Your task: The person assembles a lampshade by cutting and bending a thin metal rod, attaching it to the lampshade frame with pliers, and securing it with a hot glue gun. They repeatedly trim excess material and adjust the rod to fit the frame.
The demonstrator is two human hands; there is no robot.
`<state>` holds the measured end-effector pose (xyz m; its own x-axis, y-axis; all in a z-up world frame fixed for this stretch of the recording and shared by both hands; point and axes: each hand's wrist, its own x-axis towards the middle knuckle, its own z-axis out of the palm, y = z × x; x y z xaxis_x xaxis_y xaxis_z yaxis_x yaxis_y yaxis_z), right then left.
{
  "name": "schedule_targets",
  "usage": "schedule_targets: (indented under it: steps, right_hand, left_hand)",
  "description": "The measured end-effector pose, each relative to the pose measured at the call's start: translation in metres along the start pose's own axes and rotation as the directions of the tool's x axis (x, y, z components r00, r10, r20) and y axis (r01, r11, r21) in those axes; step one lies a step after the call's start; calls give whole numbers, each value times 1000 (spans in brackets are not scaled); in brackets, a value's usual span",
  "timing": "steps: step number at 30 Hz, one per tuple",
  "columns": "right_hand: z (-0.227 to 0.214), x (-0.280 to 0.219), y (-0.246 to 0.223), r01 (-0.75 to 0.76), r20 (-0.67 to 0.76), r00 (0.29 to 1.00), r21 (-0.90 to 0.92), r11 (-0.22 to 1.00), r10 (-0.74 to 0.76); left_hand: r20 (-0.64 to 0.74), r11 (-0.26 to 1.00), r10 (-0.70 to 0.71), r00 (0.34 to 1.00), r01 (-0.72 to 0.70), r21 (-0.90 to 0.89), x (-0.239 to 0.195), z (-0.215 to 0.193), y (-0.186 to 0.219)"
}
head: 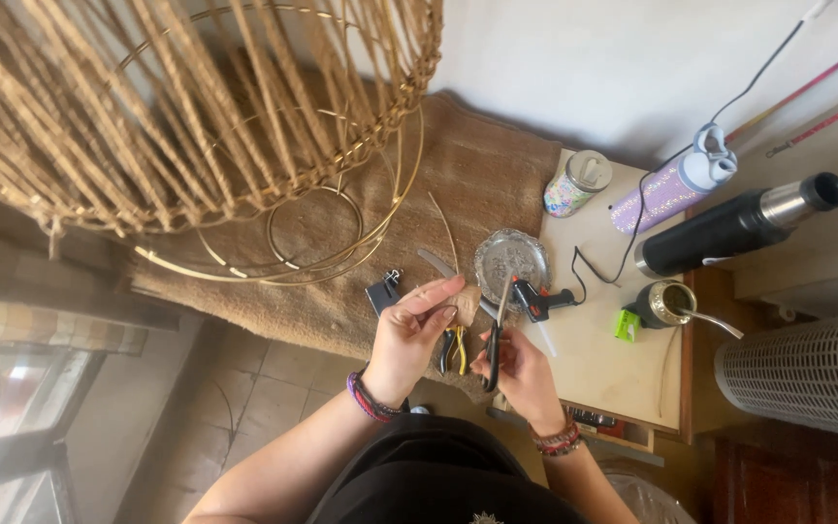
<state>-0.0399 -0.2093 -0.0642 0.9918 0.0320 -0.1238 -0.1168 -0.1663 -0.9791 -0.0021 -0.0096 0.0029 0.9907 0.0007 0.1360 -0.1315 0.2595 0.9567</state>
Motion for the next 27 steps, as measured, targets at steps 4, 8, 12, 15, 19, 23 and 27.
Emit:
schedule_targets:
  steps: [4, 8, 12, 15, 19, 23, 27]
  right_hand:
    - [16, -26, -30, -105, 190, 979, 164, 981, 73]
    - [39, -45, -41, 46, 301, 944, 290, 956, -136]
    - [61, -56, -48, 144, 286, 930, 291, 946, -230]
    - [67, -62, -55, 224, 199, 947, 155, 962, -253]
    - [78, -70, -66, 230, 118, 967, -22, 973, -226]
    - [97, -80, -64, 194, 29, 981, -47, 980, -192]
    - [119, -92, -66, 141, -49, 989, -4, 990, -141]
  left_hand:
    - [-13, 992, 86, 996, -84, 97, -19, -6, 20]
    - [-96, 994, 109, 989, -108, 18, -39, -13, 31]
    - [-144, 970, 178, 973, -149, 191, -53, -17, 43]
    - [-149, 927, 207, 967, -145, 345, -59, -24, 48]
    - [-116, 930, 220, 969, -172, 324, -60, -33, 55]
    - [-105, 909, 193, 976, -137, 394, -63, -45, 64]
    - [-60, 912, 193, 979, -156, 379, -66, -59, 75]
